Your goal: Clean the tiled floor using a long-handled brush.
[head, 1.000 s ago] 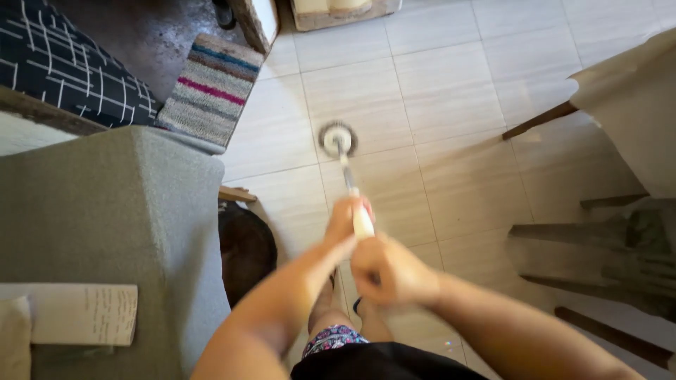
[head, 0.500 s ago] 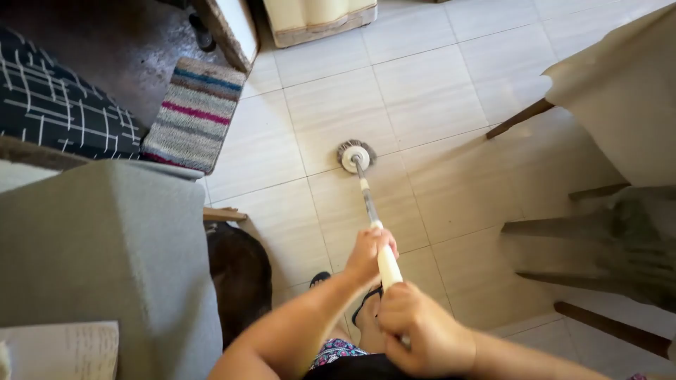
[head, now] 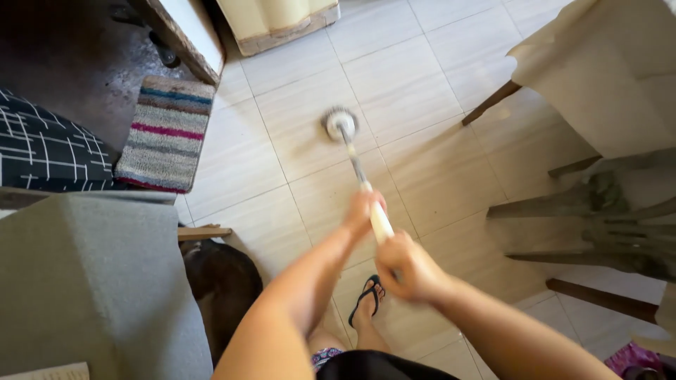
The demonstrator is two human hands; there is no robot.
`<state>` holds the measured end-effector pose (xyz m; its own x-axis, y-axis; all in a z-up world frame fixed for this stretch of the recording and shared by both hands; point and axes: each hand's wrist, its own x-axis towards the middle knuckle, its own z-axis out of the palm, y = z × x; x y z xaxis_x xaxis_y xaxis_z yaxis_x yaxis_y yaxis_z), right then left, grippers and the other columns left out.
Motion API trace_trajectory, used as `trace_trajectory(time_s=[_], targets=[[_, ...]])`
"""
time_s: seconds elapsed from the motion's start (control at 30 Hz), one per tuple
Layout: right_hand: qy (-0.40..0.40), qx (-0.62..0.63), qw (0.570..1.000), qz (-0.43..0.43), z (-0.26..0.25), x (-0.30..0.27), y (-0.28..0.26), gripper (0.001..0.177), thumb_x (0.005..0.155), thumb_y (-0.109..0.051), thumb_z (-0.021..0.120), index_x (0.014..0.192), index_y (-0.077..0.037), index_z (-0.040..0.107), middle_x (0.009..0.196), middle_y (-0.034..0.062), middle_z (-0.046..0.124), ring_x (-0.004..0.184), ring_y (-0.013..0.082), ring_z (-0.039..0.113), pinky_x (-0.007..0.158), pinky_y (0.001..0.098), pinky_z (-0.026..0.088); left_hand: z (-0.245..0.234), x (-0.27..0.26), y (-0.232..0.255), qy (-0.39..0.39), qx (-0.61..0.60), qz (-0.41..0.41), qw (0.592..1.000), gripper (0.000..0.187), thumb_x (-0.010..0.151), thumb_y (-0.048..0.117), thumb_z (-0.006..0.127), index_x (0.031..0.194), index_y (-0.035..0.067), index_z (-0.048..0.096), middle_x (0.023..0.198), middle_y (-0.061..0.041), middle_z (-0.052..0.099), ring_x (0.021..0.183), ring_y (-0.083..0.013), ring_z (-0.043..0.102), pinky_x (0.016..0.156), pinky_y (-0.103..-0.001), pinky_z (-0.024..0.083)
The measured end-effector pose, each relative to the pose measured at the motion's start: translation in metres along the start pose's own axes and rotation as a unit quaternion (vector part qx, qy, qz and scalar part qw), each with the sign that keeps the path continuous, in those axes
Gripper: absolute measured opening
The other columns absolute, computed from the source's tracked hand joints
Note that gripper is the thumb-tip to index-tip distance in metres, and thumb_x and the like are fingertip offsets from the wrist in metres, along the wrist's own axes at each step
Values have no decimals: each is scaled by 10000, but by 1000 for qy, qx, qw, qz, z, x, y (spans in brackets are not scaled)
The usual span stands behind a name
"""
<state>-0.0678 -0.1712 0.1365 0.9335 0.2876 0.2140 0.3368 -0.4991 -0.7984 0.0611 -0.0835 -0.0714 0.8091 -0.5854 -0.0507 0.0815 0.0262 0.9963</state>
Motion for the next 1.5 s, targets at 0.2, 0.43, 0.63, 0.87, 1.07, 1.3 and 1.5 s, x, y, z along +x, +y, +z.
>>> trace_trajectory(time_s=[0.2, 0.43, 0.63, 0.87, 1.07, 1.3, 1.5], targets=[[-44, 55, 997, -12, -29, -31, -56, 152, 673, 9, 631, 664, -81, 508, 713, 83, 544, 761, 317, 564, 792, 423, 476, 36, -66, 76, -10, 68, 48, 997, 422, 1027, 267, 436, 696, 84, 622, 653, -80, 668, 636, -199, 667, 644, -352, 558], [12, -25, 1000, 5, -9, 19, 37, 213, 709, 19, 643, 617, -54, 465, 640, 101, 512, 650, 339, 507, 686, 426, 422, 3, 49, -30, -37, -87, -82, 992, 354, 1010, 260, 488, 729, 88, 618, 686, -63, 598, 624, -203, 621, 587, -367, 521], [-38, 35, 998, 21, -26, -30, 12, 211, 690, 4, 665, 605, -85, 494, 640, 75, 544, 659, 309, 533, 676, 421, 424, 34, -9, 37, -4, 36, -51, 998, 377, 1001, 233, 464, 695, 95, 636, 642, -79, 630, 616, -219, 631, 571, -367, 508], [-94, 69, 991, -59, -34, -57, -24, 192, 692, -14, 668, 680, -85, 490, 753, 98, 535, 787, 342, 537, 785, 442, 455, 47, -68, 59, 15, 126, 88, 988, 387, 1016, 226, 467, 690, 88, 624, 661, -84, 650, 650, -244, 659, 640, -397, 528], [-16, 22, 999, -33, -27, 22, 42, 173, 712, -5, 643, 662, -91, 501, 696, 70, 550, 719, 311, 545, 743, 427, 438, -1, 43, 12, 32, 52, -72, 996, 380, 988, 257, 458, 714, 86, 659, 658, -81, 644, 620, -201, 655, 579, -355, 528], [-91, 80, 992, -33, -34, 6, 5, 153, 722, -11, 644, 689, -89, 516, 730, 77, 546, 750, 319, 529, 774, 440, 438, -8, -7, 82, -14, 92, -6, 996, 390, 976, 264, 437, 687, 118, 655, 639, -83, 688, 609, -271, 705, 623, -403, 579], [-163, 196, 967, -14, -42, 39, -63, 156, 813, -9, 617, 722, -83, 514, 783, 73, 574, 818, 307, 585, 960, 494, 445, -54, -63, 129, 32, 301, 238, 923, 252, 921, 279, 610, 741, 109, 657, 786, -109, 698, 785, -350, 628, 744, -447, 471]])
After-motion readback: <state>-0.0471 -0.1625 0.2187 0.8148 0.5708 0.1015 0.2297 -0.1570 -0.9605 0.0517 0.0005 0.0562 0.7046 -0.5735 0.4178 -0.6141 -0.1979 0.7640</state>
